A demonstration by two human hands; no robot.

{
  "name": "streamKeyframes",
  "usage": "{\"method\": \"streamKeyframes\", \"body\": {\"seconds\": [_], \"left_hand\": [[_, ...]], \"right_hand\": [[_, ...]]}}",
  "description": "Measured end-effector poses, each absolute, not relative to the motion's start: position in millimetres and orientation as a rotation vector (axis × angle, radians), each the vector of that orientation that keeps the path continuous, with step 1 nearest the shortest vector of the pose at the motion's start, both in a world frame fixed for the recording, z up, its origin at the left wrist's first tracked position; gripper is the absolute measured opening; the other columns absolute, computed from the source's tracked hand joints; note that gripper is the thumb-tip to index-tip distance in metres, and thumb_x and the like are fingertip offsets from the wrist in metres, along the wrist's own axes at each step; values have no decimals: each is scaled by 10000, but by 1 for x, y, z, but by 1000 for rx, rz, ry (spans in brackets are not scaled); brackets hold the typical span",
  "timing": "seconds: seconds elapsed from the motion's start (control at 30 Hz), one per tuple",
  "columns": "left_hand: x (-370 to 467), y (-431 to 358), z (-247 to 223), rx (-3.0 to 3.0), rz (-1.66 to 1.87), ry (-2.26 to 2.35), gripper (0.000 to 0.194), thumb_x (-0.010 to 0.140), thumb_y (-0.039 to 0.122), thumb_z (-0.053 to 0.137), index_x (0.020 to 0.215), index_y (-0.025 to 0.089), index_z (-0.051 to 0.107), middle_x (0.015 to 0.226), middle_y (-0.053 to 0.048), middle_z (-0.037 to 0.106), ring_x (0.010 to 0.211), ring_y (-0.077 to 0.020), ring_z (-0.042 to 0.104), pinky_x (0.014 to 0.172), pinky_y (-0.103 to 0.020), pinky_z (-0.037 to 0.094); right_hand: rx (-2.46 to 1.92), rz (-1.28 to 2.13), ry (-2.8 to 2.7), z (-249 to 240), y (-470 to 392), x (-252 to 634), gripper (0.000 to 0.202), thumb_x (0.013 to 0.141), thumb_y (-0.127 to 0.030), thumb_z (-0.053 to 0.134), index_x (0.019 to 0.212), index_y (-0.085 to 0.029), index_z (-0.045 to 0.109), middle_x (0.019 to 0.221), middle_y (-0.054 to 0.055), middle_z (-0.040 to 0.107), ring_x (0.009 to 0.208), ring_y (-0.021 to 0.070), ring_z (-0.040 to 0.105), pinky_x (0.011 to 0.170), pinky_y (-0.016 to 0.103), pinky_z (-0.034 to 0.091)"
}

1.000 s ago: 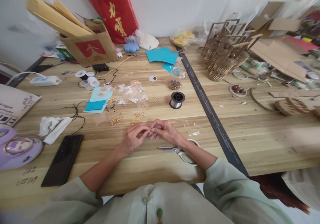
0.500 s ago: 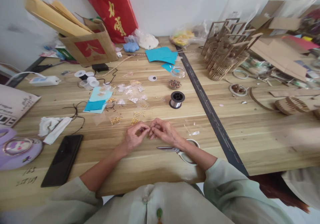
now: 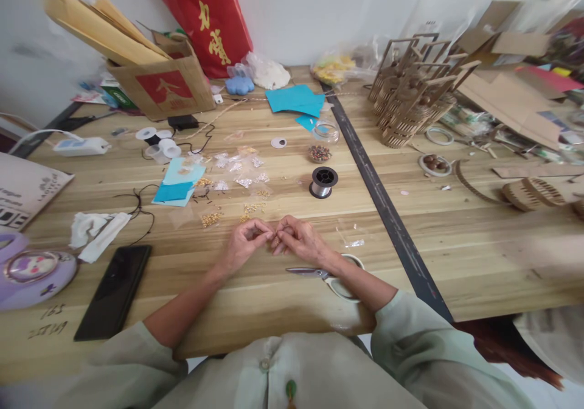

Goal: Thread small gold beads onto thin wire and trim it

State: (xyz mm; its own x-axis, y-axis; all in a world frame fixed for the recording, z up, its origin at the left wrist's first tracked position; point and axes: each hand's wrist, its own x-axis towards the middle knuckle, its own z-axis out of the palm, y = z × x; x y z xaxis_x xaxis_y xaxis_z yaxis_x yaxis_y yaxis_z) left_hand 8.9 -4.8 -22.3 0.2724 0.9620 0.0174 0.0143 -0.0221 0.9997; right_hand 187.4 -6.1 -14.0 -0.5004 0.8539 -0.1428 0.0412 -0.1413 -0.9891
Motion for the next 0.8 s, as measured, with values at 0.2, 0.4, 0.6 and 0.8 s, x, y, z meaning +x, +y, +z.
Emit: {"method": "streamKeyframes", "body": {"seconds": [0.2,0.4,0.6,0.8], "left_hand": [[7,-2,-25,1215,952,965,188,706,282,714,696,114,629,692,-41,650,610,-113,573,593,-232,463],[9,-2,-25,1203,971,934,169,677,251,737,665,115,636,686,-41,655,611,-115,578,591,-234,460],[10,-4,-24,1197,988,891,176,664,242,753,657,116,631,684,-44,658,624,-130,599,601,-251,469],[9,-4,-25,1175,963,883,202,670,261,753,671,116,612,649,-38,656,595,-124,594,588,-250,463]], "right_hand": [[-1024,1721,-1539,-12,-6,188,327,869,-488,530,889,-169,461,788,82,708,669,172,700,532,234,508],[-1002,1634,-1619,-18,-7,189,293,890,-456,515,906,-165,480,785,78,701,681,173,695,601,279,539],[-995,1608,-1681,-16,-8,191,292,895,-459,505,906,-167,494,779,74,700,683,177,692,619,297,547],[-965,1711,-1615,-10,-6,191,296,897,-457,505,903,-162,486,796,70,696,664,161,689,581,257,524]]}}
